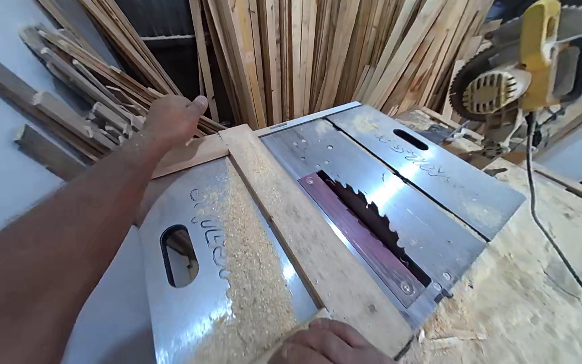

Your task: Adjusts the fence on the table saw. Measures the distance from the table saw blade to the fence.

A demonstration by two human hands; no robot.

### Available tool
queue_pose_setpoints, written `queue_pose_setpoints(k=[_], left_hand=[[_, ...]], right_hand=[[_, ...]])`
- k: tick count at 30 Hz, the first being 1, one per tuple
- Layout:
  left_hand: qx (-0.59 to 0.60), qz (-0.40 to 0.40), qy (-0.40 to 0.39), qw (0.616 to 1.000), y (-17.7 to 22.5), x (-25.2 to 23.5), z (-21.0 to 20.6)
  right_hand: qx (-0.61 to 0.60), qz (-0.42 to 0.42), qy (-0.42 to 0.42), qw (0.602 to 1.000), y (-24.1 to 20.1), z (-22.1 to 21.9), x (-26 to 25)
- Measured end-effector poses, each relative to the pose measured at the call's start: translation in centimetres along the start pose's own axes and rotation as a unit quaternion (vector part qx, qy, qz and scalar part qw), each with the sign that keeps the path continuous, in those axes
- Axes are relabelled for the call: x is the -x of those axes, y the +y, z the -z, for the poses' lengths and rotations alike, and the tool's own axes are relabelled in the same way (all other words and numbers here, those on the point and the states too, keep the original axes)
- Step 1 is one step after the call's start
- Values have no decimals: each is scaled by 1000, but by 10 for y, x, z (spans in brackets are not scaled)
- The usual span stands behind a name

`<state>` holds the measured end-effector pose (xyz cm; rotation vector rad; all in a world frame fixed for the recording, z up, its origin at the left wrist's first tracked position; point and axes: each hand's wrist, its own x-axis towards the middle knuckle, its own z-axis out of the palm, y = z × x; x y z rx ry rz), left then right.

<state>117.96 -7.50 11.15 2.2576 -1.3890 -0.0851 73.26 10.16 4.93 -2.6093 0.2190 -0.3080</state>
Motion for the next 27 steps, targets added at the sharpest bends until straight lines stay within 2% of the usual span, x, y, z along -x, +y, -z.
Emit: queue_pose_setpoints(k=[4,8,10,12,13,14,17,21,24,27], left_hand=[[31,-76,42,996,30,106,33],[96,-105,63,988,44,258,36],[150,-169,35,973,45,329,22],[200,-193,-22,960,50,385,5],[181,-199,-37,962,55,406,-4],[147,-201,-42,968,62,423,-11],[36,-164,11,986,84,455,-32],[-49,-82,-3,995,108,463,-39],[-39,-62,-3,997,117,464,-39],[-36,-66,3,997,116,468,-40]], right_hand=[[33,15,24,999,0,-2,0],[52,41,56,996,2,-7,0],[52,42,43,997,0,-5,-1],[51,36,49,997,-2,-8,1],[51,34,55,997,-3,-9,1],[50,34,60,996,-3,-9,1],[60,44,65,995,-1,-7,-2],[30,48,71,996,3,-8,-1],[-89,73,172,978,8,7,32],[-85,32,287,954,33,26,82]])
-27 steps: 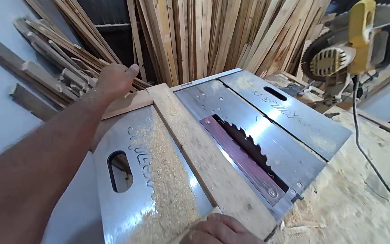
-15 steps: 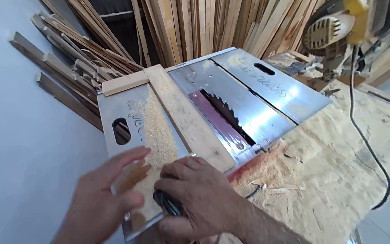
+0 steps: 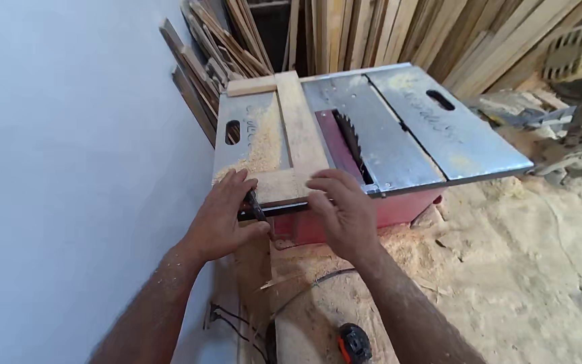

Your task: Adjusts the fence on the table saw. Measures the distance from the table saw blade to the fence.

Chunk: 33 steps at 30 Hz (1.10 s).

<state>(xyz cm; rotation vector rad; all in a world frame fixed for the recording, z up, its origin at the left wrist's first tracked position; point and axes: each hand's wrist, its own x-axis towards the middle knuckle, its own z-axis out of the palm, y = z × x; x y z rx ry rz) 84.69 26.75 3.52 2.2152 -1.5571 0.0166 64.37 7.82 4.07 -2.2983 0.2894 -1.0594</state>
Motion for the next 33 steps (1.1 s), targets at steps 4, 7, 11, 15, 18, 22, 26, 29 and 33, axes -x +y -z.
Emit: queue_pose_setpoints(k=[4,7,11,15,18,22,26,29,33], left_hand=[[13,51,-21,998,4,-1,8],[0,105,-39,994,1,-3,18],[33,138,-30,989,-3,-5,20],[28,98,-33,994,-2,-4,14],[13,56,-13,998,0,-2,10],[0,27,-4,1000,-4,-1,6],[25,41,-13,999,-8,-5,7],[43,38,12,998,-13,-2,3],[51,37,4,998,-13,-3,5]], right_hand=[[90,-81,1,993,34,18,17],[131,-71,-52,987,42,16,15],[110,-76,-40,990,54,11,14],[103,-44,-34,993,59,12,19],[96,-18,-4,995,64,11,22],[92,12,31,995,72,8,25],[74,8,28,997,77,7,23],[62,9,28,998,78,7,22],[57,10,19,998,79,10,19]])
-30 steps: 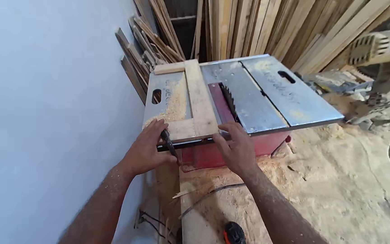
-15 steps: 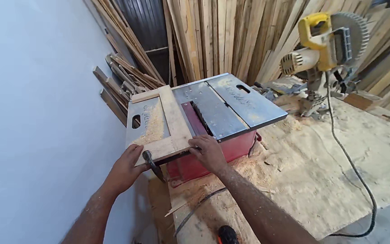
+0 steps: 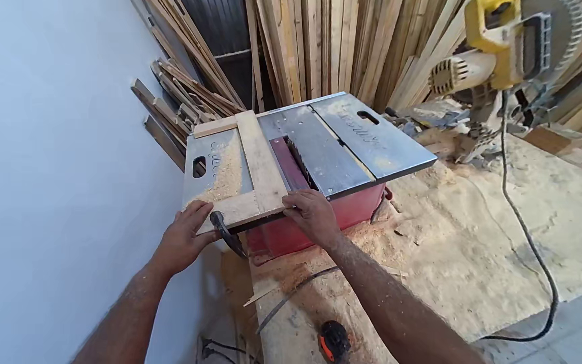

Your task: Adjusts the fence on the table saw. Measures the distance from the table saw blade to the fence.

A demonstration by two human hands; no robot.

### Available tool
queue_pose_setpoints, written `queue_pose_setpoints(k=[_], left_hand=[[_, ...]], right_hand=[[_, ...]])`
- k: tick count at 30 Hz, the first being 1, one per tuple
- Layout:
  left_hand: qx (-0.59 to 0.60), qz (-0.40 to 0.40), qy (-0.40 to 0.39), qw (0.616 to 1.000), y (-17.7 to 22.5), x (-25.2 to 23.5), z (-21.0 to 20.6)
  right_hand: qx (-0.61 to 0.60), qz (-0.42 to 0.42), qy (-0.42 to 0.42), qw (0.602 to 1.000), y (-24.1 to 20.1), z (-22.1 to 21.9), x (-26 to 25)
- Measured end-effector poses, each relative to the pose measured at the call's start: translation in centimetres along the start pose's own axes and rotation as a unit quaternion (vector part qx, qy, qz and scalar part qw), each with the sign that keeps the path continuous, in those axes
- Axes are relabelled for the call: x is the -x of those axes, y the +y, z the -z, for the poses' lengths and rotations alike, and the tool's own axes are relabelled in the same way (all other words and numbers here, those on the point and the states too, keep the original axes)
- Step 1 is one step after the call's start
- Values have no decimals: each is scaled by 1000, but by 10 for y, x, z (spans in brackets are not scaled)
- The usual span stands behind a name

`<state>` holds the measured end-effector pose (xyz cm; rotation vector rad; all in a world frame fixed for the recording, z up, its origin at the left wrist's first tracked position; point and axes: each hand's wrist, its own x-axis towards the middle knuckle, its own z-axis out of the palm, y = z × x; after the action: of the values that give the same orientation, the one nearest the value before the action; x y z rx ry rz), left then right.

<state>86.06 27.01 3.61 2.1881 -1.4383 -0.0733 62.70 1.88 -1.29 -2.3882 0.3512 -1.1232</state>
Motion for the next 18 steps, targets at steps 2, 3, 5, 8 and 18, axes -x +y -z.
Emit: queue_pose_setpoints(k=[2,3,5,8,18], left_hand=[[10,2,-3,1000,3,2,1],[14,1,-2,1000,4,3,1],[18,-1,6,1000,4,3,1],[18,12,1,1000,5,4,0],[-23,31,3,999,16,7,-5]], right_hand=[[-11,-8,-13,1000,-7,8,4],[-11,-17,-21,1000,-16,15,13],[9,-46,-50,998,-34,26,50],[18,-168,-297,940,-57,36,143],[99,-105,-430,891,-19,18,305]])
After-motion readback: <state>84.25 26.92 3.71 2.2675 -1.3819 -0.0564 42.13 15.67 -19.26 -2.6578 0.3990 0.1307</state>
